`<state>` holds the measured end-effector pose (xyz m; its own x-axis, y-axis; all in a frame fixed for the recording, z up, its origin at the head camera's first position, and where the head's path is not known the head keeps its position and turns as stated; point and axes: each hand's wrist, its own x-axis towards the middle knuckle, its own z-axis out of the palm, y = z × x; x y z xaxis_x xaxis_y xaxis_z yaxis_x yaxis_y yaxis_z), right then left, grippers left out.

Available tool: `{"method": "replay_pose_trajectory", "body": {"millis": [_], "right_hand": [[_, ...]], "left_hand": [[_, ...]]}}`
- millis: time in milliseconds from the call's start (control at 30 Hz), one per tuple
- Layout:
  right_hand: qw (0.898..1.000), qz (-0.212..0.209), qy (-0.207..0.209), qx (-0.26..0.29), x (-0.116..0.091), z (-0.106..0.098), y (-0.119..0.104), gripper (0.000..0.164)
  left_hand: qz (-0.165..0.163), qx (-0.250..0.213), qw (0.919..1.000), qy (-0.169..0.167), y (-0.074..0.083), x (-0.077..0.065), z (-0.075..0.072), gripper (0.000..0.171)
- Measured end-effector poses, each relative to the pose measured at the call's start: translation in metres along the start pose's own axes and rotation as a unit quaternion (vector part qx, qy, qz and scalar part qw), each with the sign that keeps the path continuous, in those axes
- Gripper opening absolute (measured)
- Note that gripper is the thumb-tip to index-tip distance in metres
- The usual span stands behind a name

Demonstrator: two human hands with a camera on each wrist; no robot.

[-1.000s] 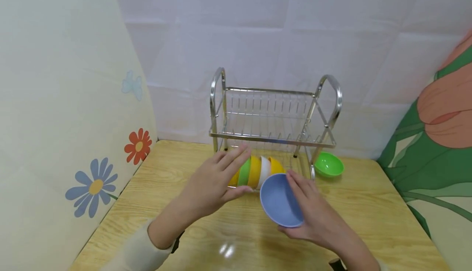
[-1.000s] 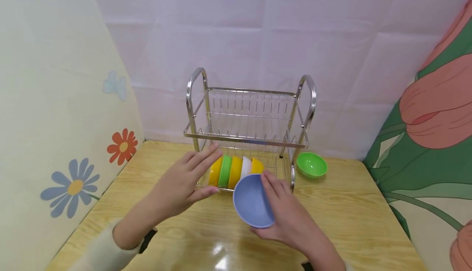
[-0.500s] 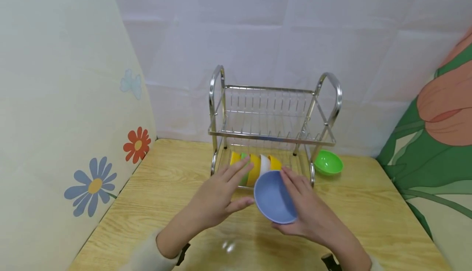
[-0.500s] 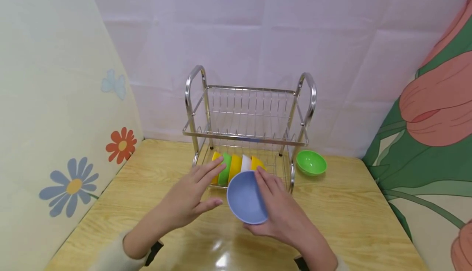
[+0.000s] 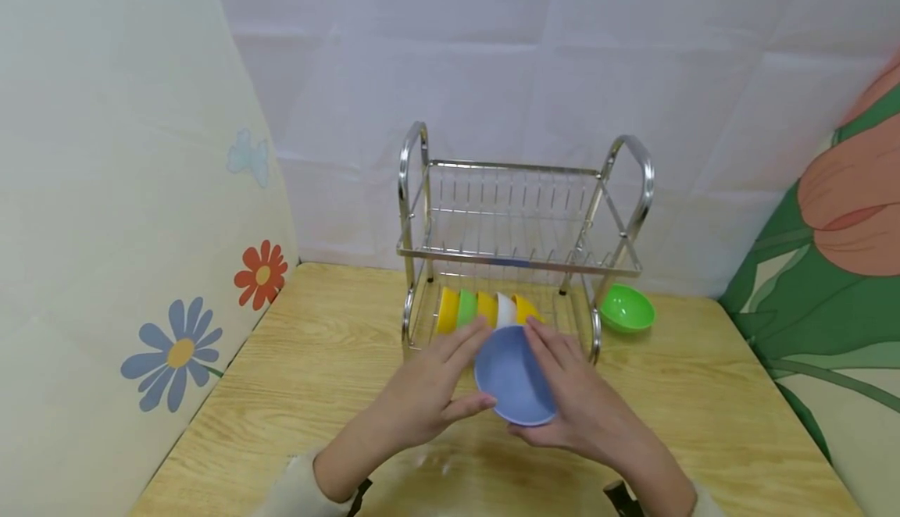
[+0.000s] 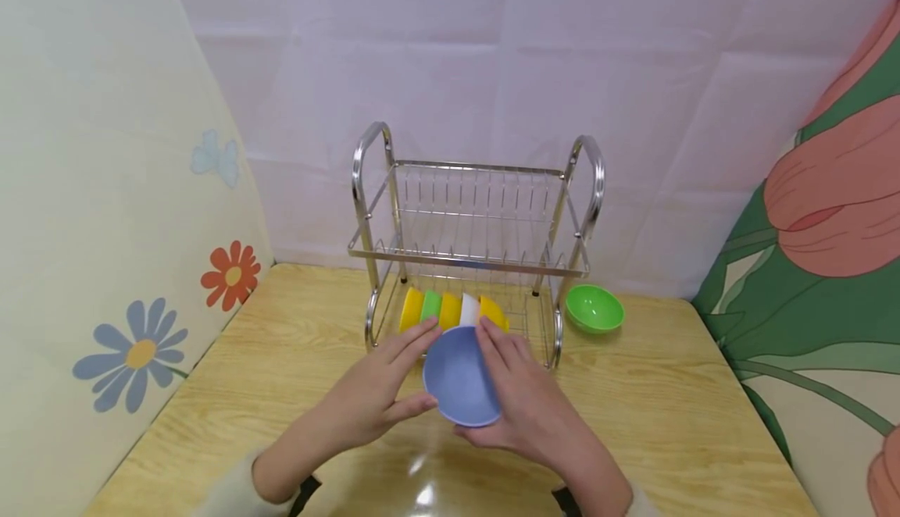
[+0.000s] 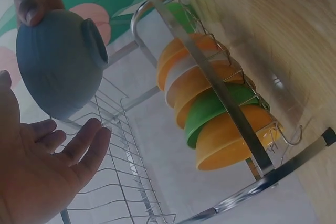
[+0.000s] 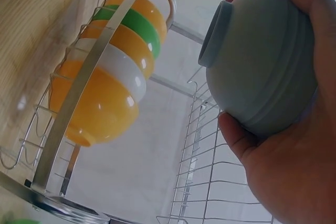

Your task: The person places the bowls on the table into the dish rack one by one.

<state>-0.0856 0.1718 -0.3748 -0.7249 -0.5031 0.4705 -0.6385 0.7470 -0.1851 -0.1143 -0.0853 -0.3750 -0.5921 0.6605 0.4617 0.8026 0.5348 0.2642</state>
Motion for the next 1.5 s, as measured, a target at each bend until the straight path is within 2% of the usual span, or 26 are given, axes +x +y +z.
{"method": "replay_pose_trajectory", "body": {"millis": [333, 533, 767, 1000, 1233, 1367, 1500], "right_hand": [[1.000, 0.004, -0.006, 0.009, 0.001, 0.003, -0.002, 0.125], [1.000, -0.002, -0.013, 0.013, 0.001, 0.004, -0.003, 0.124], [1.000, -0.013, -0.012, 0.013, 0.001, 0.006, -0.005, 0.121], [0.999, -0.003, -0.030, 0.031, 0.001, 0.005, -0.005, 0.124], [0.997, -0.004, -0.039, 0.073, 0.001, 0.003, -0.002, 0.124], [0.993, 0.016, -0.049, 0.106, 0.000, 0.000, -0.003, 0.121], [0.986, 0.043, -0.053, 0.153, -0.002, -0.005, -0.004, 0.111]], "left_hand": [[-0.020, -0.047, 0.9982, -0.032, 0.000, -0.001, 0.011, 0.089], [-0.042, -0.073, 0.9948, -0.057, -0.001, -0.003, 0.016, 0.102], [-0.038, -0.078, 0.9940, -0.066, -0.001, -0.004, 0.022, 0.116], [-0.038, -0.092, 0.9927, -0.067, -0.002, -0.004, 0.023, 0.118], [-0.042, -0.116, 0.9898, -0.071, -0.007, -0.005, 0.020, 0.116], [-0.037, -0.123, 0.9898, -0.062, -0.010, -0.007, 0.021, 0.114], [-0.036, -0.138, 0.9884, -0.054, -0.012, -0.010, 0.022, 0.112]]}}
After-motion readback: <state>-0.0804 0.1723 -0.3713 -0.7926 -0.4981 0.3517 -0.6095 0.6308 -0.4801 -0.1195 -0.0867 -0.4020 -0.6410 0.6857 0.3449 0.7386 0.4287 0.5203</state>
